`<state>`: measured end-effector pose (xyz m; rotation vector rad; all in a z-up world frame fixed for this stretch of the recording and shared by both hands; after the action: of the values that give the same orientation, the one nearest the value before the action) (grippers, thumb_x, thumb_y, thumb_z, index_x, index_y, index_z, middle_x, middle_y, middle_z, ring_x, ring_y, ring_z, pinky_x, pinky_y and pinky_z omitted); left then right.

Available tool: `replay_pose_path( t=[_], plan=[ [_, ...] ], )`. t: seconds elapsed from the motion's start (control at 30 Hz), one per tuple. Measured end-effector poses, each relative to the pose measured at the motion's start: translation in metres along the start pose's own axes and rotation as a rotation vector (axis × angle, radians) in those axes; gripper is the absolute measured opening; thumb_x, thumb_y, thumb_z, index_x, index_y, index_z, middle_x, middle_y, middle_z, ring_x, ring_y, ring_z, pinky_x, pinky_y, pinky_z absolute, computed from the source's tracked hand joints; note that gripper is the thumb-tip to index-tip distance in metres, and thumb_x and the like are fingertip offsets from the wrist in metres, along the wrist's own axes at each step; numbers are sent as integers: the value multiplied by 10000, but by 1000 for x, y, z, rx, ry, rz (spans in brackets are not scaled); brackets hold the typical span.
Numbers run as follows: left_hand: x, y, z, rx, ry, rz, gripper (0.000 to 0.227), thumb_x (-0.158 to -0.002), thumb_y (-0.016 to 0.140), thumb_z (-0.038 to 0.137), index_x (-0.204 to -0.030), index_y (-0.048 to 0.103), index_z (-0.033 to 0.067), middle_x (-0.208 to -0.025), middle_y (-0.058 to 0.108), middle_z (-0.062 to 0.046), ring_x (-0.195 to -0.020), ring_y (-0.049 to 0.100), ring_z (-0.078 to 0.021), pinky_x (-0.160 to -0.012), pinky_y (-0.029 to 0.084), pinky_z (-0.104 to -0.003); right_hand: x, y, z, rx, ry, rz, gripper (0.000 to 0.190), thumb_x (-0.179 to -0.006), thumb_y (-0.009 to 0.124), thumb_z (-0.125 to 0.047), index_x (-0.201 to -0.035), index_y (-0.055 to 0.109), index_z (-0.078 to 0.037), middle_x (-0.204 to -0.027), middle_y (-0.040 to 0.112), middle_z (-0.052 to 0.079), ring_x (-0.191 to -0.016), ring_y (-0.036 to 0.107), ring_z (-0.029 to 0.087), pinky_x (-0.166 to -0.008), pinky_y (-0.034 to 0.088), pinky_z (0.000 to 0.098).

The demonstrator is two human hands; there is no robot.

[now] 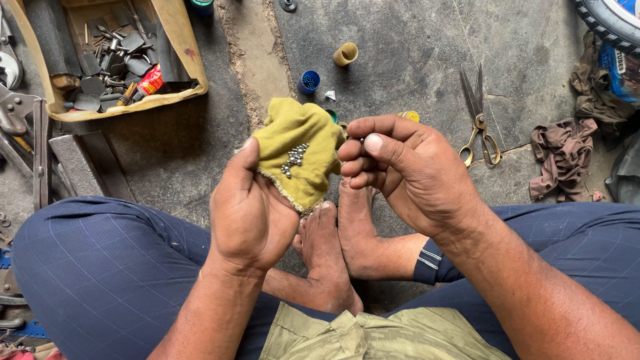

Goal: The person sits on the floor and uses a yellow cloth to hold and sort small metal ball bearings. They repeatedly pick up individual bearings, inspect them, and place them into small containers or back onto the cloth.

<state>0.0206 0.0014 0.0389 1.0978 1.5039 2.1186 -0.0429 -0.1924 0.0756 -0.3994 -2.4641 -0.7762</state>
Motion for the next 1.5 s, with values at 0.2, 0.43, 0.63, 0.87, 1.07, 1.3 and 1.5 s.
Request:
replay_pose_path(
  t=[0.2, 0.43, 0.63, 0.87, 1.07, 1.3, 1.5],
  plan=[
    [-2, -6, 19, -13, 165, -9, 508, -1122, 335, 280, -1439, 495, -83, -1447, 588, -228, -1352, 568, -355, -1209, 427, -488, -49, -27, 2, 296, -72, 155, 207, -1000, 608, -29, -1182, 648, 60, -1024, 747, 168, -887, 743, 221, -781, 625, 331],
    [-8, -16, 29, 39, 282, 40, 476, -1102, 373, 241, -1433, 501, -77, -1421, 605, -205, -1323, 596, -345, -1204, 433, -500, -145, -59, 36, 1373, -544, 277, 123, -877, 707, -71, -975, 775, -43, -1004, 760, 148, -912, 741, 277, -835, 580, 379],
    [-14, -22, 26, 26, 264, 72, 470, -1106, 371, 242, -1416, 507, -85, -1387, 620, -216, -1295, 604, -358, -1189, 442, -512, -187, -65, 64, 1334, -516, 325, 167, -899, 646, -75, -1019, 762, -70, -1021, 758, 138, -967, 732, 302, -877, 563, 385],
    [-17, -20, 18, 68, 149, 11, 491, -1100, 351, 259, -1407, 502, -94, -1370, 624, -240, -1265, 614, -389, -1142, 458, -515, -144, -36, 18, 1345, -593, 289, 138, -937, 660, -81, -1021, 769, -71, -1063, 753, 129, -983, 728, 283, -900, 561, 396],
    [-9, -9, 4, 83, 34, -5, 512, -1119, 306, 273, -1423, 485, -98, -1391, 603, -247, -1282, 599, -365, -1144, 459, -504, -31, 21, -22, 1480, -739, 76, 183, -1007, 656, -141, -1173, 711, -87, -1206, 693, 138, -1118, 670, 307, -968, 536, 412],
    [3, -1, -9, 116, -55, -87, 511, -1126, 281, 265, -1450, 468, -83, -1436, 567, -237, -1331, 563, -344, -1171, 436, -483, 42, 52, -13, 1659, -969, -38, 428, -988, 690, -409, -1338, 683, -163, -1533, 492, 197, -1407, 490, 416, -1179, 414, 526],
    [6, -1, -15, 114, -92, -107, 518, -1135, 283, 270, -1469, 448, -91, -1449, 565, -221, -1346, 558, -322, -1201, 408, -460, 41, 45, 6, 1754, -973, -11, 537, -985, 619, -546, -1381, 671, -188, -1583, 438, 188, -1467, 421, 406, -1210, 343, 542]
  ],
)
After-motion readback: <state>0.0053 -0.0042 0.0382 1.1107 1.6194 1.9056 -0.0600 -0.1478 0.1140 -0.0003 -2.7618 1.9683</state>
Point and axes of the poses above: each hand's wrist, its own x-axis away from the middle knuckle, its own y-axis out of the palm, z = x × y, the point moved 2 cm from there along -x, towards the middle knuckle
